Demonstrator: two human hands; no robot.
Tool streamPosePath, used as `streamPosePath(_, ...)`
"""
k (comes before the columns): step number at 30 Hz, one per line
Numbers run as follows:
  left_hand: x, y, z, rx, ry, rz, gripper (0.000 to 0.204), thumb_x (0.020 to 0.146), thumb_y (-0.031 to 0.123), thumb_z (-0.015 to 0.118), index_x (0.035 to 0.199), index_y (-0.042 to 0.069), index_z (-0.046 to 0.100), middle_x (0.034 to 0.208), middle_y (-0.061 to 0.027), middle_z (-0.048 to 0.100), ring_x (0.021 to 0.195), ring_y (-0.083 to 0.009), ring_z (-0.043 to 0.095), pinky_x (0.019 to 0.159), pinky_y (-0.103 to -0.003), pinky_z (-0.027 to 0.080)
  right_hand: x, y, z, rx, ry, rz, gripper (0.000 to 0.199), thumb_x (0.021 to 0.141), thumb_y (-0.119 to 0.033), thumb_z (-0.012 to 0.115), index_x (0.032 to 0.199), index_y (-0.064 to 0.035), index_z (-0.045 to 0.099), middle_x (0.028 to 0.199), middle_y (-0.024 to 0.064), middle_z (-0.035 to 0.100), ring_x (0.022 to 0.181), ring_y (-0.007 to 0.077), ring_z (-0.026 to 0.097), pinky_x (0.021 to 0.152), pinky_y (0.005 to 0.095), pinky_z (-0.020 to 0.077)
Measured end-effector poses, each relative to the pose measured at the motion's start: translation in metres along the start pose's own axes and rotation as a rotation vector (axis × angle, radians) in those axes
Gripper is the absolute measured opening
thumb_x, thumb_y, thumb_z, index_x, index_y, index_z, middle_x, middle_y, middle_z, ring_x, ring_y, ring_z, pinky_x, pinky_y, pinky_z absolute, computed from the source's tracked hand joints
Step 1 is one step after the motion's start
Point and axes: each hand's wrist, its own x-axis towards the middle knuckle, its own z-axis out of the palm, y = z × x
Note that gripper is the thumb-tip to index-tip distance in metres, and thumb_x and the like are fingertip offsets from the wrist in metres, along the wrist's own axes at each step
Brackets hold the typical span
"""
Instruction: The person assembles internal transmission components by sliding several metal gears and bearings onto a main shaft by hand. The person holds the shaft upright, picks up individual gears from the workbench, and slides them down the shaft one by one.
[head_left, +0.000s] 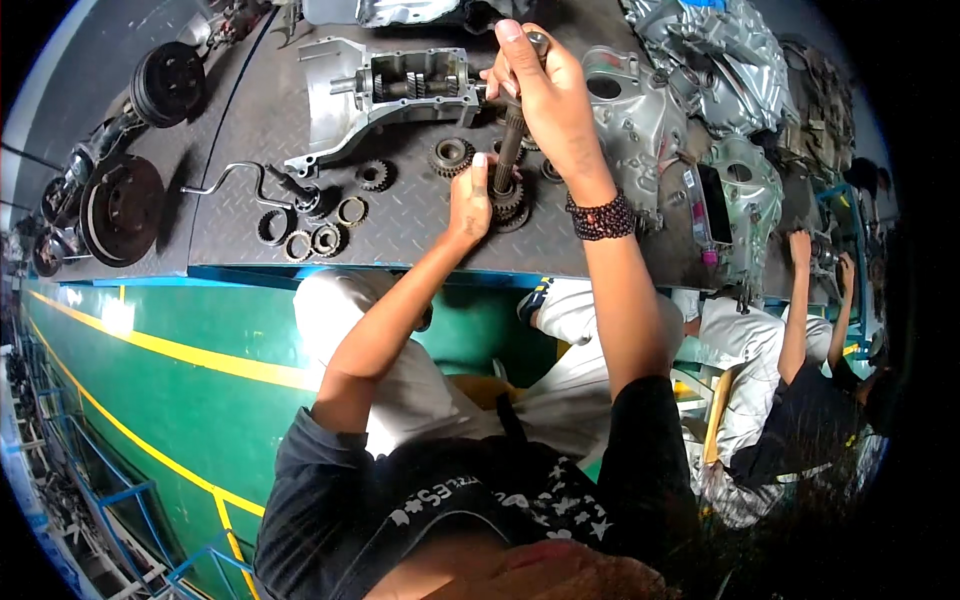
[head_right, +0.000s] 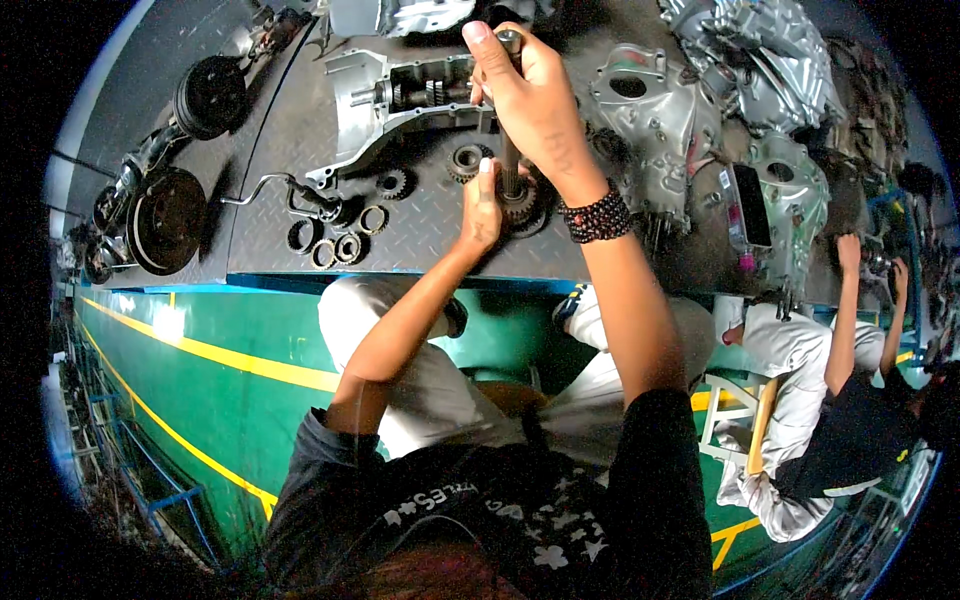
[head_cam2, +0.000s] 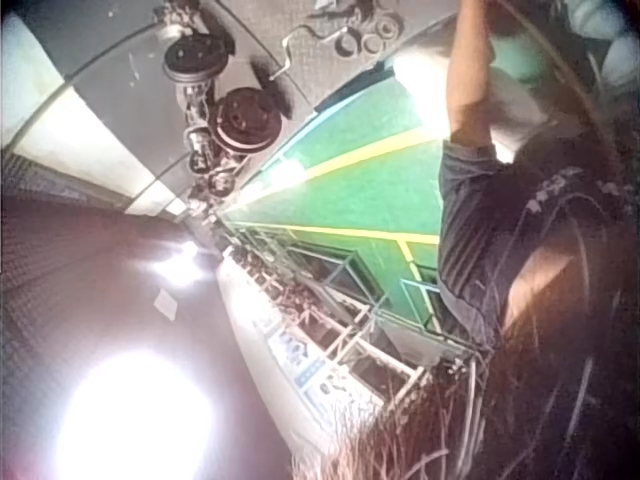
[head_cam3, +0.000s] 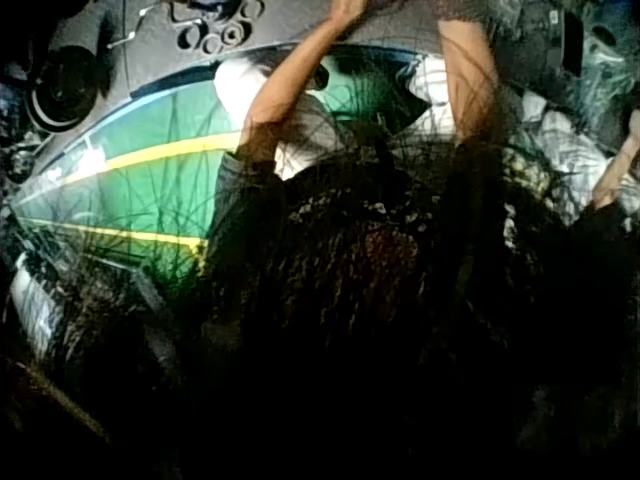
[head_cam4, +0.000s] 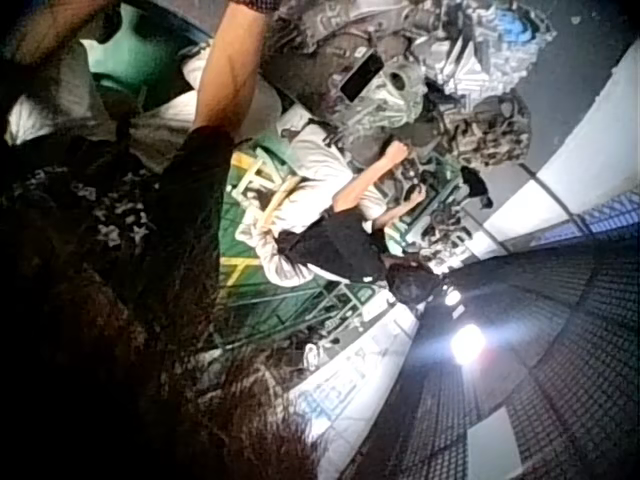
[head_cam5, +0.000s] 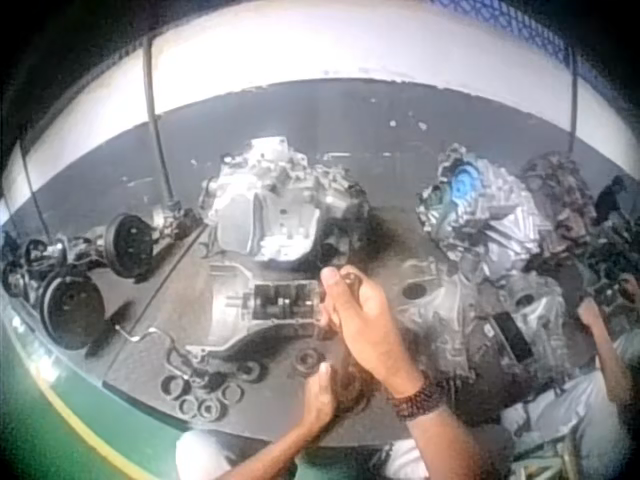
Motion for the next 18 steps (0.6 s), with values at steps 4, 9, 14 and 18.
streamPosePath(4,-0.004,-0.010,-0.005,0.042,-0.068,-0.040,0.054,0.112,0.042,0.036,0.105,-0.001,0.068,0.093,-0.0104,0.070,0.089,-0.0209,0.064,0.090,-0.035,0.050,0.006,0.005,-0.006,0.093,-0.040,-0.001,0.042,0.109,-0.041,0.053,0.080,-0.0107,0.047,0.069,-0.0024,0.045,0.070,0.0121,0.057,0.078,0.0338,0.0535)
streamPosePath(9,-0.014,-0.007,-0.017,0.246,-0.135,0.249,0.043,0.099,0.034,0.067,0.128,0.003,0.059,0.124,-0.0156,0.063,0.114,-0.0321,0.064,0.103,-0.039,0.047,0.012,-0.001,-0.015,0.205,-0.069,-0.008,0.044,0.111,-0.039,0.048,0.077,-0.0121,0.040,0.067,-0.0015,0.039,0.066,0.0148,0.054,0.072,0.0326,0.0511)
streamPosePath(14,-0.020,0.019,-0.017,0.346,-0.181,0.124,0.063,0.083,0.034,0.087,0.131,0.005,0.057,0.123,-0.0158,0.064,0.114,-0.0305,0.065,0.099,-0.040,0.050,0.022,-0.021,-0.035,0.288,-0.044,-0.155,0.039,0.110,-0.038,0.050,0.082,-0.0108,0.046,0.067,-0.0016,0.041,0.064,0.0159,0.054,0.071,0.0348,0.0516)
streamPosePath(18,-0.019,0.013,-0.021,0.267,-0.236,0.087,0.104,0.072,0.036,0.095,0.152,0.012,0.034,0.135,-0.0189,0.062,0.125,-0.0327,0.062,0.108,-0.043,0.048,0.034,-0.051,-0.062,0.320,-0.033,-0.262,0.041,0.110,-0.042,0.046,0.083,-0.0123,0.043,0.069,-0.0010,0.041,0.069,0.0208,0.055,0.078,0.0425,0.0529)
